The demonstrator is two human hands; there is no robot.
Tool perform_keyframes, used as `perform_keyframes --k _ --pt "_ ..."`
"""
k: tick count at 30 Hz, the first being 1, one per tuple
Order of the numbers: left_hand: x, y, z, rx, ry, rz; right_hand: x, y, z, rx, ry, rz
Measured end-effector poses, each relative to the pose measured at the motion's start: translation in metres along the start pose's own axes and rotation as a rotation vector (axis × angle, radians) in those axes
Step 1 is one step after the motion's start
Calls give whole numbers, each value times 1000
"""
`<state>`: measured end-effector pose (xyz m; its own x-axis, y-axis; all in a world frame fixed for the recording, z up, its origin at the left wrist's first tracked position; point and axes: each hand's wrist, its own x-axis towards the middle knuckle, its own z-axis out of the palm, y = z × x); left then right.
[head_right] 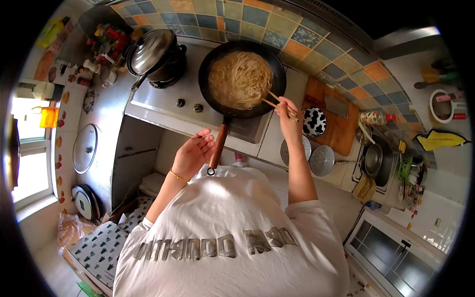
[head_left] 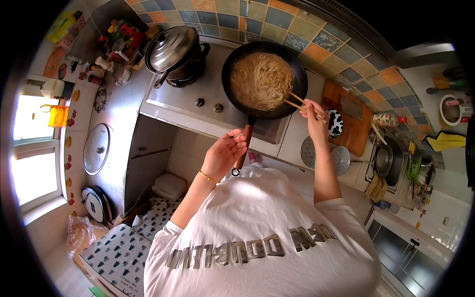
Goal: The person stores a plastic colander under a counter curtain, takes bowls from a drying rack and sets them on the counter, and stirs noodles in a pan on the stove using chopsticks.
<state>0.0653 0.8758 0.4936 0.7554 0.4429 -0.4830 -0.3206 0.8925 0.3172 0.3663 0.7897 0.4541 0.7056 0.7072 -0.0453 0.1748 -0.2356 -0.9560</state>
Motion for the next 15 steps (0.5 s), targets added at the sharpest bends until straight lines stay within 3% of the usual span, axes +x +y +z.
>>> perform_keyframes --k 15 --pt "-9 1 -2 1 31 61 50 54 98 476 -56 65"
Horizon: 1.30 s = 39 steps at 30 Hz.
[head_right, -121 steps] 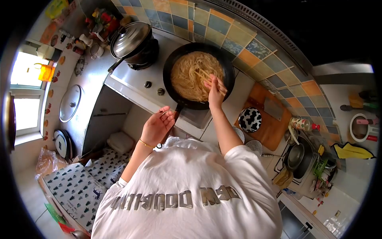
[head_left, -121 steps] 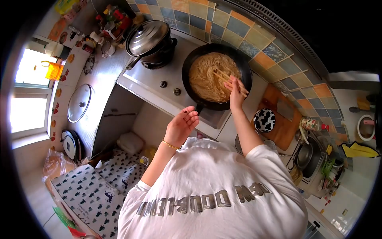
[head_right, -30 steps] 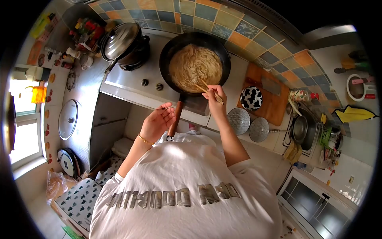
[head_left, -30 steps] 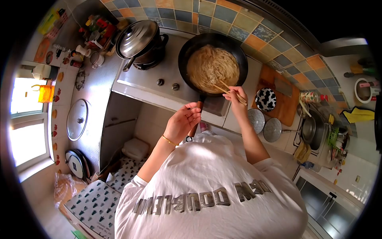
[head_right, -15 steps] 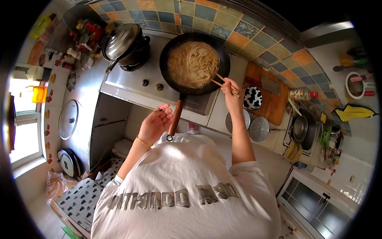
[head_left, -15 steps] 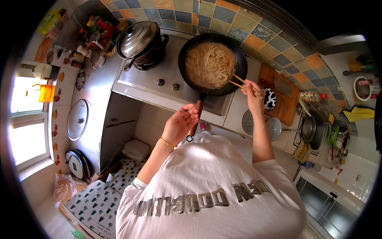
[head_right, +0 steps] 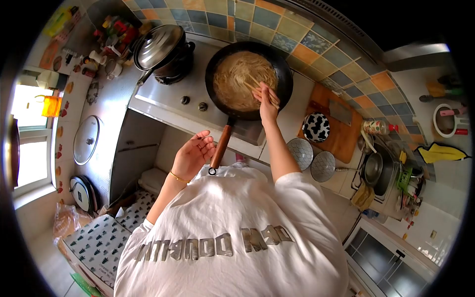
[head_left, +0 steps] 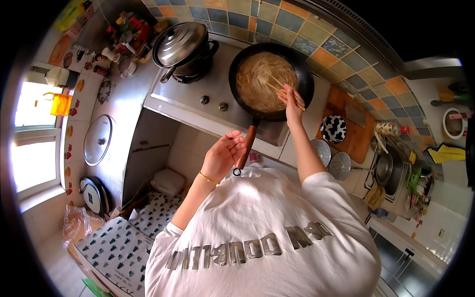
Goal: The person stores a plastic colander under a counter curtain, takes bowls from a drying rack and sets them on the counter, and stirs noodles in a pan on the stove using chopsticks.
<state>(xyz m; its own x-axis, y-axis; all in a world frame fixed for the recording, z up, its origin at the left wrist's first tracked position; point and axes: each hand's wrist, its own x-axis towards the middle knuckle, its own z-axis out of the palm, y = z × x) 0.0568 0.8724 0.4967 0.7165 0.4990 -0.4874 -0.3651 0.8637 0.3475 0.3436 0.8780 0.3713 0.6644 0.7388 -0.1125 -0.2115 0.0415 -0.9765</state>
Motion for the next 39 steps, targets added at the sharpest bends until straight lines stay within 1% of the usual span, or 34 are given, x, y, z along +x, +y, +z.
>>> perform_keyframes --k 3,7,10,14,15,20,24,27,31,35,36,39 --pt "-2 1 0 -7 15 4 14 -9 10 64 -34 -3" --pt "-1 2 -1 -10 11 5 16 -35 12 78 -75 -70" --pt "2 4 5 -15 12 -4 17 -36 17 85 -120 -70" --pt "8 3 5 -13 -9 -28 6 -13 19 -65 -228 19" --pt "10 2 4 -16 -21 -35 1 -9 16 -62 -245 43" --pt "15 0 6 10 -32 -74 -27 -14 -20 -144 -181 -4" --pt "19 -2 9 26 -41 -102 -49 -32 -41 -223 -58 6" --pt "19 -3 12 35 -45 -122 -61 -42 -59 -208 -39 33" --pt "21 -3 16 66 -30 -147 -71 -67 -73 -279 4 91" --pt "22 -5 13 75 -37 -152 -75 -111 -76 -333 44 -5" --pt "22 -5 13 75 -38 -155 -75 -116 -79 -349 57 -56" --pt "22 -5 14 83 -42 -155 -72 -121 -86 -385 131 -108"
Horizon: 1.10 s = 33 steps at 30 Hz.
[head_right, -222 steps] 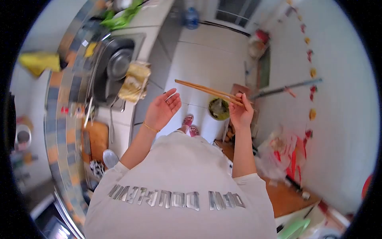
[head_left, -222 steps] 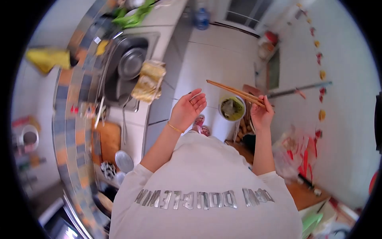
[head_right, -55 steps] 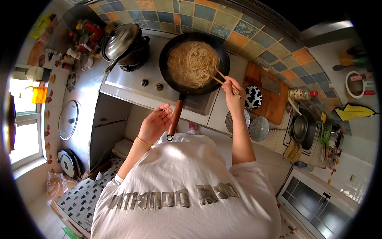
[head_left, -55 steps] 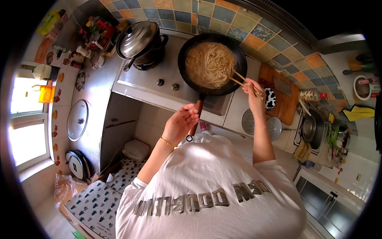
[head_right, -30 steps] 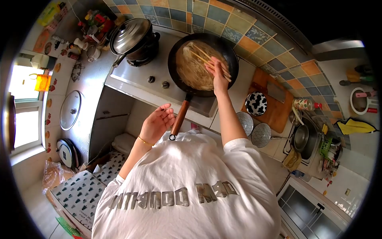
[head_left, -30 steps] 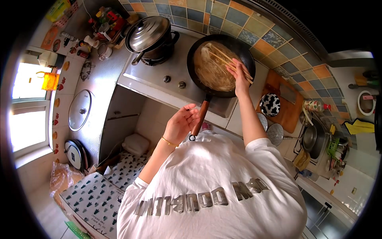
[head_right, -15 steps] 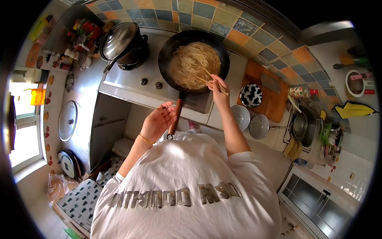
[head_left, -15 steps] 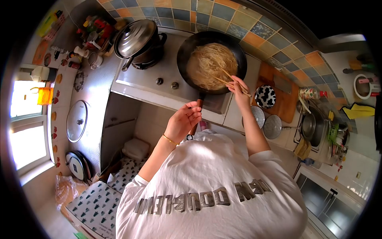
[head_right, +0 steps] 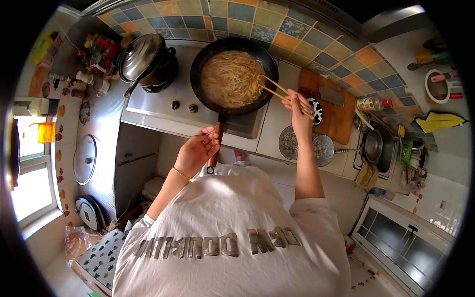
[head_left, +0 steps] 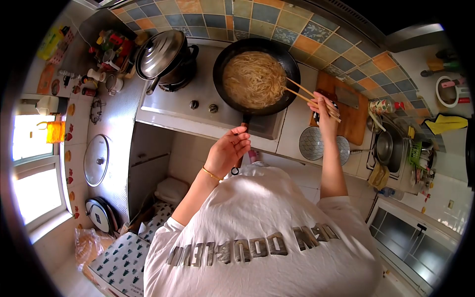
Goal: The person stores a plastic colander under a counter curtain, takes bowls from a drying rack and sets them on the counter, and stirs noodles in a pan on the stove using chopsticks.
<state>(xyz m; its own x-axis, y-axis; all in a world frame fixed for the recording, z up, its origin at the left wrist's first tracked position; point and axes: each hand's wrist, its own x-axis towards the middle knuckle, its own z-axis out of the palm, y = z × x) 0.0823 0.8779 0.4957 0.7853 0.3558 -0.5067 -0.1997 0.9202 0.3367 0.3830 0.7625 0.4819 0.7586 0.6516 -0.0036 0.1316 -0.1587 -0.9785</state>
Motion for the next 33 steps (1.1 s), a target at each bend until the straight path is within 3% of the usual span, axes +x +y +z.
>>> perform_keyframes --k 10,15,18,21,27,30,33 --pt "-2 2 -2 -20 4 25 7 37 57 -65 -141 -92" --pt "-1 0 -4 -36 15 34 -16 28 89 -221 -355 -380" --pt "-1 0 -3 -32 11 35 -22 11 87 -213 -439 -335" --pt "-2 0 -3 -38 8 43 -3 15 72 -57 -324 -319" --pt "-3 -2 -6 -49 -1 55 53 30 56 -294 -95 -344" --pt "-4 -3 -4 -57 11 57 58 32 72 -296 -77 -455" --pt "-3 -4 -5 -62 11 56 45 49 89 -339 -195 -407"
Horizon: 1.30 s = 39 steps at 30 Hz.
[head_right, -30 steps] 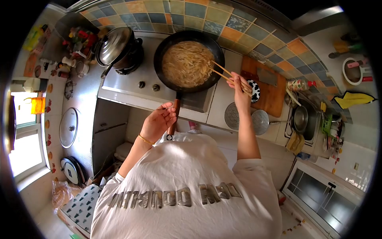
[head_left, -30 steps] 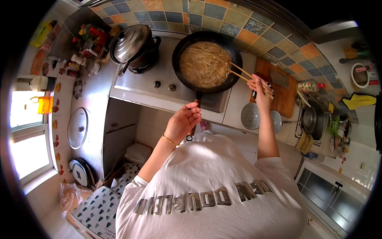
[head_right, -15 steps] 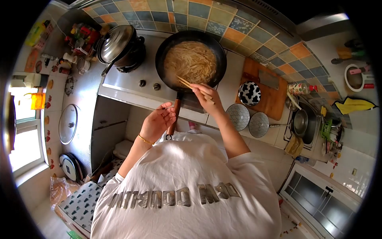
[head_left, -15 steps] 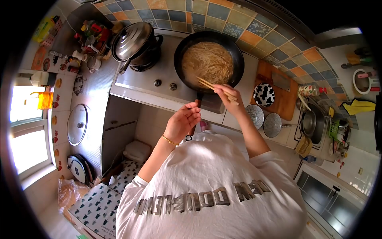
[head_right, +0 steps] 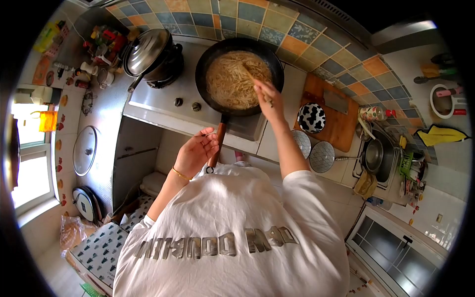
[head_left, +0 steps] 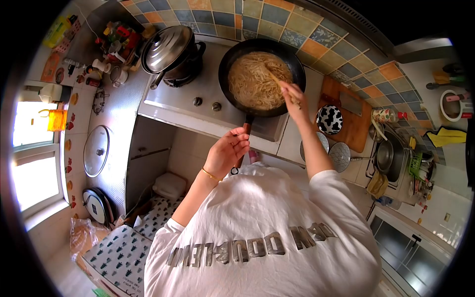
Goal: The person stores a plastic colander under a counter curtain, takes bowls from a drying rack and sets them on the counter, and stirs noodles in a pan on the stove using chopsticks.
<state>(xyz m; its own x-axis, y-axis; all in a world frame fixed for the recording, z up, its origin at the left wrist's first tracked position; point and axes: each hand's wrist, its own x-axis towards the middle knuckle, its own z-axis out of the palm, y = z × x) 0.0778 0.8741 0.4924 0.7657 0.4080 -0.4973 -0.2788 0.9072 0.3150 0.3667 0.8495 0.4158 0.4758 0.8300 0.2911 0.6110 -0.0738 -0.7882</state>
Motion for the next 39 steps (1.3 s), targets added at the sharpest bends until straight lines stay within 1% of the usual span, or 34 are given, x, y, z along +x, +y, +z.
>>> perform_keyframes --k 3,7,11,13,15,18,21,23,28,31,35,39 --pt "0 0 1 -1 -4 -4 -20 -25 6 8 -100 -138" --pt "1 1 5 32 7 -18 -38 -46 -4 143 -225 -74" --pt "2 0 5 32 2 -17 -46 -50 -10 365 -103 22" --pt "3 0 4 35 3 -17 -51 -50 -1 430 -153 46" --pt "3 -1 5 36 -4 -17 -54 -52 4 341 -191 0" --pt "1 1 7 34 -11 -8 -51 -45 4 238 -167 2" --pt "1 1 4 31 -13 -3 -48 -29 -3 204 -76 28" --pt "1 1 3 29 -12 -3 -45 -15 -10 208 -34 101" --pt "1 0 2 31 -5 -6 -25 5 -35 66 68 42" --pt "2 -1 2 31 -8 -5 -15 8 -45 26 101 -13" --pt "1 0 4 32 -3 -1 -8 -6 -42 115 162 -6" --pt "1 -1 5 31 2 1 -11 2 -30 29 116 23"
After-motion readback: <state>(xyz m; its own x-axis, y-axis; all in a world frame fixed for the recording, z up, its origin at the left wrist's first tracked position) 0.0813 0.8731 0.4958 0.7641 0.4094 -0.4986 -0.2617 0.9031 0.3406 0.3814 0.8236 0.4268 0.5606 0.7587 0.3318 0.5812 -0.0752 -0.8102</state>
